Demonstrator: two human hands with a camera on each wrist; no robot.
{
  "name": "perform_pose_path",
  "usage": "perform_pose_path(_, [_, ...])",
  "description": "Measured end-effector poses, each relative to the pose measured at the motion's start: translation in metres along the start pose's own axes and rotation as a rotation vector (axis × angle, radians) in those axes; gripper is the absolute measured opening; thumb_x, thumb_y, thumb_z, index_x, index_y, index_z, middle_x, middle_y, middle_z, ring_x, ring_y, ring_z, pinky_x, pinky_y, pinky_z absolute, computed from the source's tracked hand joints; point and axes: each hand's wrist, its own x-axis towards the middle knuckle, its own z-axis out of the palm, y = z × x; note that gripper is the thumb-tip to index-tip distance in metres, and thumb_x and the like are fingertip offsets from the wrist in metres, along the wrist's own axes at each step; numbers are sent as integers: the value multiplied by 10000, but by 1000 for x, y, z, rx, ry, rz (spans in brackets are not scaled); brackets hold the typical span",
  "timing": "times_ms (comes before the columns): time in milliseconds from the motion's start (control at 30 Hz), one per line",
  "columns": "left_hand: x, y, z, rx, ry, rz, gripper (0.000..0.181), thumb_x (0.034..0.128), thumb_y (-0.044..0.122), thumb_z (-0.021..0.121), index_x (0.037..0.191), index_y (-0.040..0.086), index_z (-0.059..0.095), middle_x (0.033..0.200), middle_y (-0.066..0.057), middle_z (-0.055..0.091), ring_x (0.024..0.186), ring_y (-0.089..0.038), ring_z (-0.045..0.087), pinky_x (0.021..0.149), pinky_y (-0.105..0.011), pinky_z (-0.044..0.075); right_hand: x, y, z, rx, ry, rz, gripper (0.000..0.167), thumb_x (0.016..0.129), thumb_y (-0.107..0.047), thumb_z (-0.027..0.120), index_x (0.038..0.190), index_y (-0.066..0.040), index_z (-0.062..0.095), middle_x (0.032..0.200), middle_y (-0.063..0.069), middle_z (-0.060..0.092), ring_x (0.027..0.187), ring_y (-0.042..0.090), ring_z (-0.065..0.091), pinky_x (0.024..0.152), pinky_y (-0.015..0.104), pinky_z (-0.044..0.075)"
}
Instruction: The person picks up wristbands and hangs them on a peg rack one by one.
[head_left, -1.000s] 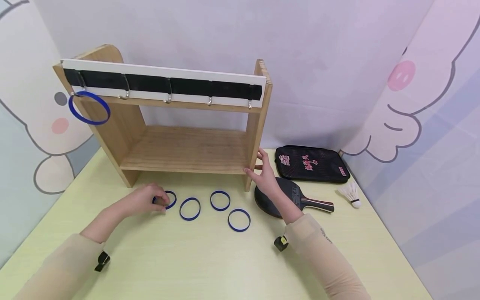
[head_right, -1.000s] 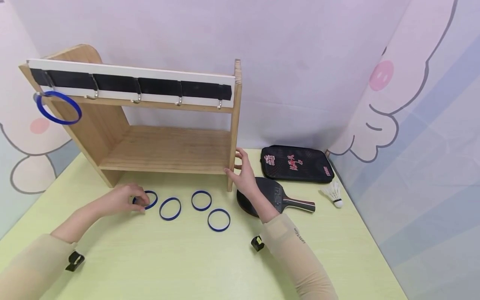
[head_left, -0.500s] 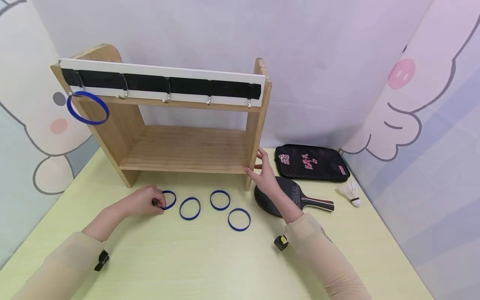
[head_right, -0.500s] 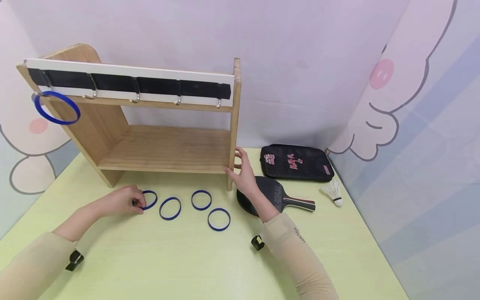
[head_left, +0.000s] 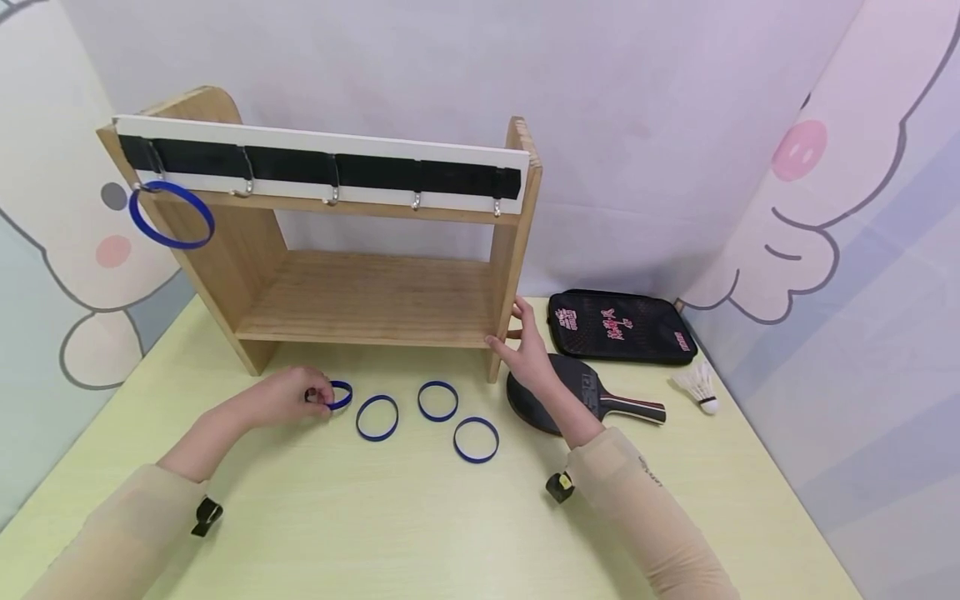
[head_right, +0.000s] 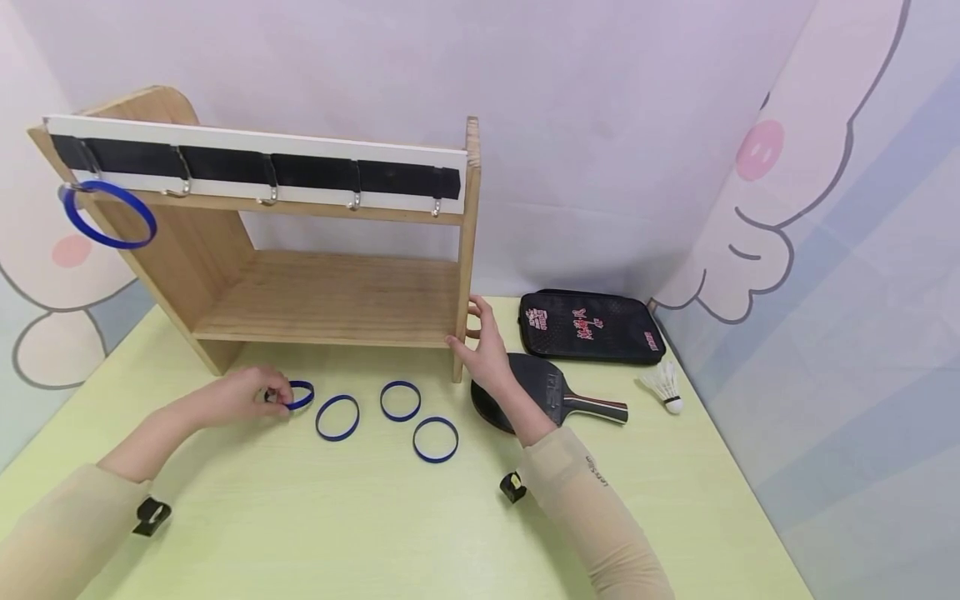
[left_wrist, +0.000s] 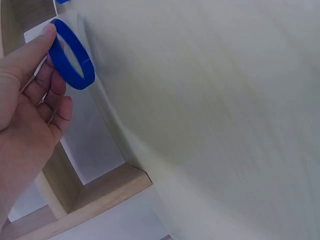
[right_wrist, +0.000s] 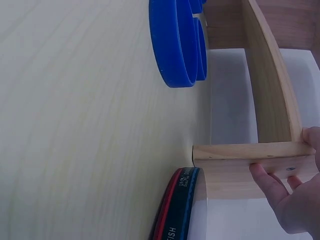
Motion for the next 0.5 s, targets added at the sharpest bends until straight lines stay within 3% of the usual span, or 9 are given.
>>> perform_pose_path(100, [2, 3, -4, -4, 21, -19, 64, 807, 114, 739, 828, 138, 683, 787, 66, 639, 686, -71, 511, 622, -234, 450, 1, 1, 0, -2, -3, 0, 739, 885, -27, 623, 1470, -71, 174, 1452, 244, 304, 1094, 417, 548, 804, 474, 533])
perform_pose_path(333, [3, 6, -8, 24, 136, 21, 99, 812, 77, 726, 899, 94, 682, 813, 68, 638, 767, -86, 570, 705, -367, 521, 15, 38, 4, 20, 3, 0, 789, 882, -107, 656, 1490, -177, 157, 1479, 181, 292, 1108, 389, 550, 796, 475, 536])
perform_pose_path(500, [1, 13, -12, 20, 189, 15, 168, 800, 87, 740, 952, 77, 669, 868, 22, 636, 827, -159, 594, 732, -385, 517, 15, 42, 6, 21, 12, -10, 775, 882, -136, 663, 1478, -225, 177, 1469, 144, 312, 1095, 359, 562, 788, 440, 545])
